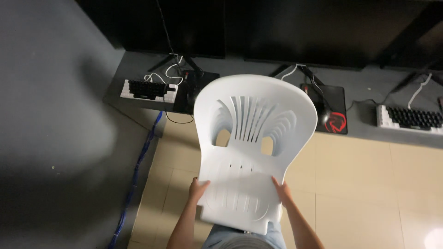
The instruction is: The person repeatedly picks up white plastic chairs from a stack and places them under computer desks. They handle the chairs by hand, moving them one at a time to different stations along the desk row.
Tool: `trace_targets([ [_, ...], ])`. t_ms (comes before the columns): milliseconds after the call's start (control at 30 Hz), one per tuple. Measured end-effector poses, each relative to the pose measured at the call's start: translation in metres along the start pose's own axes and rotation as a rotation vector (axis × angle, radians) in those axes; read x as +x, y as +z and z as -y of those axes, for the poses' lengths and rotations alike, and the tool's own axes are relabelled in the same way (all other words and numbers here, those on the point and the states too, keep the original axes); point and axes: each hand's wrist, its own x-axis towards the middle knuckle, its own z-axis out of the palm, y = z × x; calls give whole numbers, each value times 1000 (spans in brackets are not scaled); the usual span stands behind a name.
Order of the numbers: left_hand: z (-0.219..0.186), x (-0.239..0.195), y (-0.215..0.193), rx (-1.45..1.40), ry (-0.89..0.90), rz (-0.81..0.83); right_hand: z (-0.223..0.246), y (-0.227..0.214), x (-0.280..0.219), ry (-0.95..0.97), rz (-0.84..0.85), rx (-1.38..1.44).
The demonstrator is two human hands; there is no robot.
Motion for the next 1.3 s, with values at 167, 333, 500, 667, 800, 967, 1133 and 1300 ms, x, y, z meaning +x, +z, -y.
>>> trace_targets([
  [167,0,2,-1,18,-117,29,-26,7,8,-47,-133,-38],
  [333,-10,3,-7,-33,-158,44,-49,12,21,-96,-162,-62],
  [500,-23,-9,-19,-88,-133,97,-33,9,4,5,-122,-53],
  [667,-14,4,-10,17,-91,66,-55,12,41,-10,-183,-172],
  [800,-15,7,-9,-34,-54,62,-32,4,17,34,-138,-111],
  [967,-23,-8,-24,-15,-120,117,-51,0,25,-7,-165,-192],
  [1133,-26,-21,-32,-34,-61,27,-56,0,22,-8,-223,-163],
  [1300,-39,-43,-50,-50,-71,3,-51,-8,6,-173,-297,-298],
])
